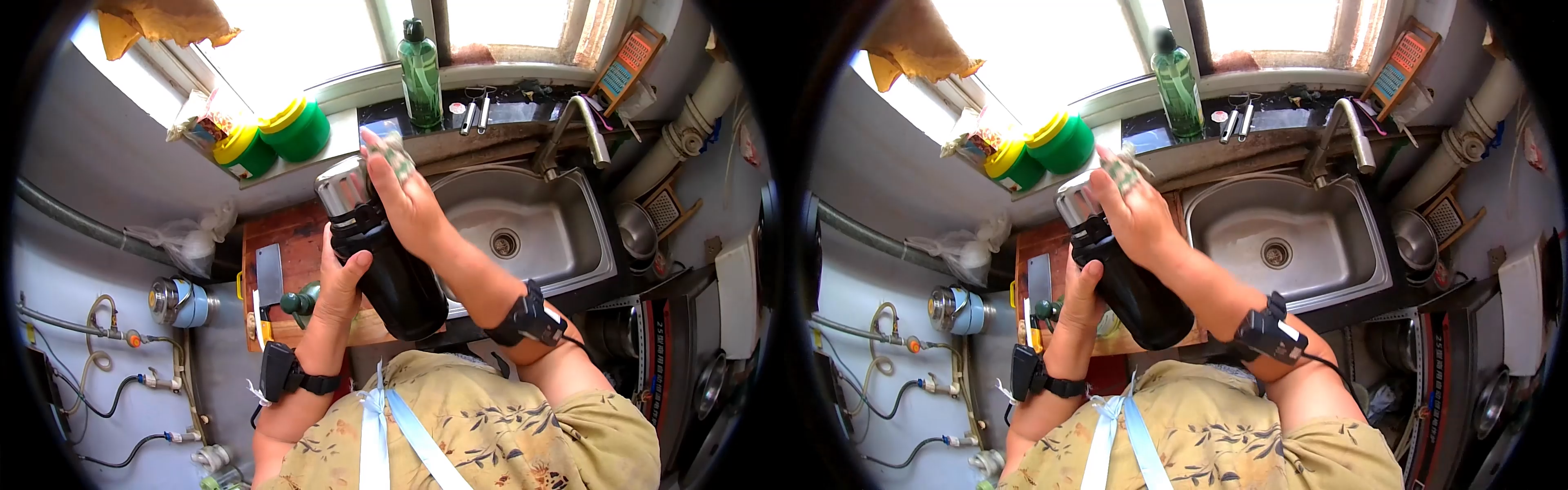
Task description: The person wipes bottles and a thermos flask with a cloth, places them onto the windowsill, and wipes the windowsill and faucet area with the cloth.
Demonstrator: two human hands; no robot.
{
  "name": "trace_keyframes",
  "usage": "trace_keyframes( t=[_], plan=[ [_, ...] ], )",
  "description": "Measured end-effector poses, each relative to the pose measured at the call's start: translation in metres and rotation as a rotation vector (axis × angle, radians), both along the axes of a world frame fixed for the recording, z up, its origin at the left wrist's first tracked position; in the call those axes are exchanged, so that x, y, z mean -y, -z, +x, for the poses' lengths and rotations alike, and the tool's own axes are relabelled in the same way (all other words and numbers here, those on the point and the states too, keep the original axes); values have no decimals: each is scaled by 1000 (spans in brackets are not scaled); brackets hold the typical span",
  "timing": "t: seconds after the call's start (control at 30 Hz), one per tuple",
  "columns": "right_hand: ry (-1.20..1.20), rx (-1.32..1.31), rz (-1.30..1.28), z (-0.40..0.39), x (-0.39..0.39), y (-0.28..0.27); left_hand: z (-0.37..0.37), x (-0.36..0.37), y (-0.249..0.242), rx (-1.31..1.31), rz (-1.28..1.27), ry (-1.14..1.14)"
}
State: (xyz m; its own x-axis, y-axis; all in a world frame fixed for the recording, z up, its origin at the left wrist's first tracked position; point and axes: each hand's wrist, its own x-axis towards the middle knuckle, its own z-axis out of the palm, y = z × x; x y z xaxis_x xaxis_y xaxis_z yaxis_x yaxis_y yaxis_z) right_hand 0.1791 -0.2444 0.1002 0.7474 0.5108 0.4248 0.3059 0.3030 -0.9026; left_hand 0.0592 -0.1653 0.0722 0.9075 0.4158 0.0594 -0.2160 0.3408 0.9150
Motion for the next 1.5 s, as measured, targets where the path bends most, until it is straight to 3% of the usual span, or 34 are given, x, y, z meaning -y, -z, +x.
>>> trace_keyframes(
  t=[0.07,0.1,0.2,0.4,0.47,0.5,0.53,0.6,0.73,0.77,0.93,1.0,1.07,1.13,1.17,1.3,1.4,1.5],
  plan=[
    [-306,-143,67,17,-6,-16,-1,6,-3,-9,-70,35],
    [-428,-322,-24,23,-5,-22,-2,7,-3,-9,-71,34],
    [-379,-106,-56,22,-10,-12,-1,7,-4,5,-133,46],
    [-399,-452,65,1,-1,32,-1,7,4,-11,-210,5],
    [-75,82,-149,-4,7,46,1,5,4,-10,-188,-62],
    [-148,-55,-128,-11,14,40,2,4,6,-11,-190,-62],
    [-95,43,-177,-15,18,41,2,1,9,-15,-221,-62],
    [-132,-49,-167,-25,30,41,3,-3,8,-19,-250,-59],
    [-101,139,-355,-43,57,60,4,-11,-2,-41,-222,-102],
    [-204,31,-259,-46,65,56,4,-10,-9,-34,-215,-100],
    [-359,-212,-249,-49,80,72,-1,-15,-1,-30,-188,-56],
    [-554,-749,-62,-41,67,58,-3,-14,5,-18,-157,17],
    [-517,-703,-76,-31,51,51,-4,-5,-7,-15,-123,58],
    [-637,-1084,92,-22,46,11,-5,-5,-8,-12,-89,89],
    [-595,-1096,202,-18,34,16,-6,-11,-3,-17,-85,82],
    [-502,-1103,218,-1,5,23,-11,-12,-6,-43,-27,70],
    [-513,-920,211,17,-11,19,-16,-6,-4,-86,-4,121],
    [-731,-929,230,30,-16,4,-19,-8,-2,-99,-71,176]
  ],
)
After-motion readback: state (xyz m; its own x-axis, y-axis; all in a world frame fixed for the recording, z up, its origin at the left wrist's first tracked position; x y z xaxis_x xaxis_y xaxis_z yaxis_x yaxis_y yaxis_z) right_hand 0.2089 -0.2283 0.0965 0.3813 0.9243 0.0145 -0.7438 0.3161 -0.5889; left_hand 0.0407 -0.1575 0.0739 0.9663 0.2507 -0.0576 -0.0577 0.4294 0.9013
